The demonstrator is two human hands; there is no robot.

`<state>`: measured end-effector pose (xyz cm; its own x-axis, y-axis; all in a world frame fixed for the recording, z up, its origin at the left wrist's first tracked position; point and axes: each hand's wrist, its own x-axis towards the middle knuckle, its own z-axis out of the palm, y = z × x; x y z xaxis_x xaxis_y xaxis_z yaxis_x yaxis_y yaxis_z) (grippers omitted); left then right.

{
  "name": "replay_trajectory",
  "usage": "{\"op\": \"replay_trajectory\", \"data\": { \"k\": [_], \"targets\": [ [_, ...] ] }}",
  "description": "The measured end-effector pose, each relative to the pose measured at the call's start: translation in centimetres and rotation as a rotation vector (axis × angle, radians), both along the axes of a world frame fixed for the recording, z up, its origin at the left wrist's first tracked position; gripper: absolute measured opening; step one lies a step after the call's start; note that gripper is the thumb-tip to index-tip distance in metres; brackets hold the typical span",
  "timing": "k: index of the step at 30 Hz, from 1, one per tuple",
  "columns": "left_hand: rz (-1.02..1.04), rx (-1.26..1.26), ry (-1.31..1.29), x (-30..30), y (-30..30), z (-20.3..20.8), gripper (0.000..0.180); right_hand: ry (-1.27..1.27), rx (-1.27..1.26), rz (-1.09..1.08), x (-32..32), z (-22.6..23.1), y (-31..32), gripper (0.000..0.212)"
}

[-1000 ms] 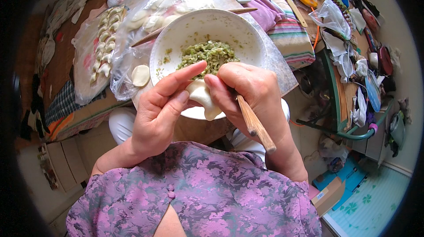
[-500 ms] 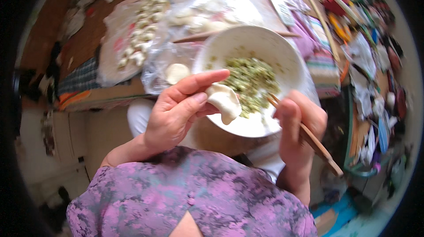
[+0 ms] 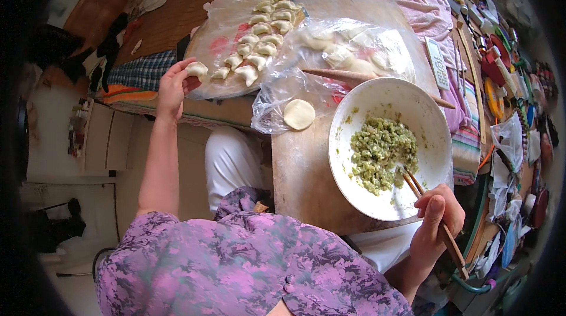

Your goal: The person prepares dumplings by placing a portion of filling onto a dough circle with chopsticks and then pinching the edges closed by hand.

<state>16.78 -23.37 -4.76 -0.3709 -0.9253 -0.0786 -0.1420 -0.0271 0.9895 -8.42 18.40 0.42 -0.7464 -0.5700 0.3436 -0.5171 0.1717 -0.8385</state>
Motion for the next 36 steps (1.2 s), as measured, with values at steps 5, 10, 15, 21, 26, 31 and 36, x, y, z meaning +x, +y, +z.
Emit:
{"op": "replay_trajectory", "data": {
  "k": [5, 10, 15, 21, 26, 31, 36],
  "targets": [
    [-0.124, 0.071, 0.014, -1.6, 0.6, -0.6, 0.025, -0.006, 0.005, -0.008, 0.0, -0.2, 0.3, 0.048],
    [-0.139, 0.044, 0.017, -3.8, 2.8, -2.5, 0.023, 0.005, 0.006, 0.003, 0.0, 0.0, 0.2, 0.047],
    [-0.086, -0.177, -0.125, -4.3, 3.3, -3.4, 0.025, 0.000, 0.007, -0.004, -0.1, -0.2, 0.5, 0.049],
    [-0.060, -0.708, -0.362, -3.9, 3.8, -2.6, 0.029, -0.001, 0.006, 0.002, -0.1, -0.1, 0.1, 0.051],
    [-0.008, -0.791, -0.322, -4.0, 5.2, -1.4, 0.029, 0.002, -0.013, 0.004, -0.1, -0.3, 0.4, 0.052],
    [-0.152, -0.756, -0.206, -5.9, 9.0, -0.1, 0.022, 0.015, -0.016, 0.008, 0.0, -0.2, 0.3, 0.052],
    [-0.421, -1.007, -0.313, -9.4, 12.6, -0.8, 0.026, 0.017, -0.014, 0.003, -0.1, -0.3, 0.6, 0.051]
  ]
}}
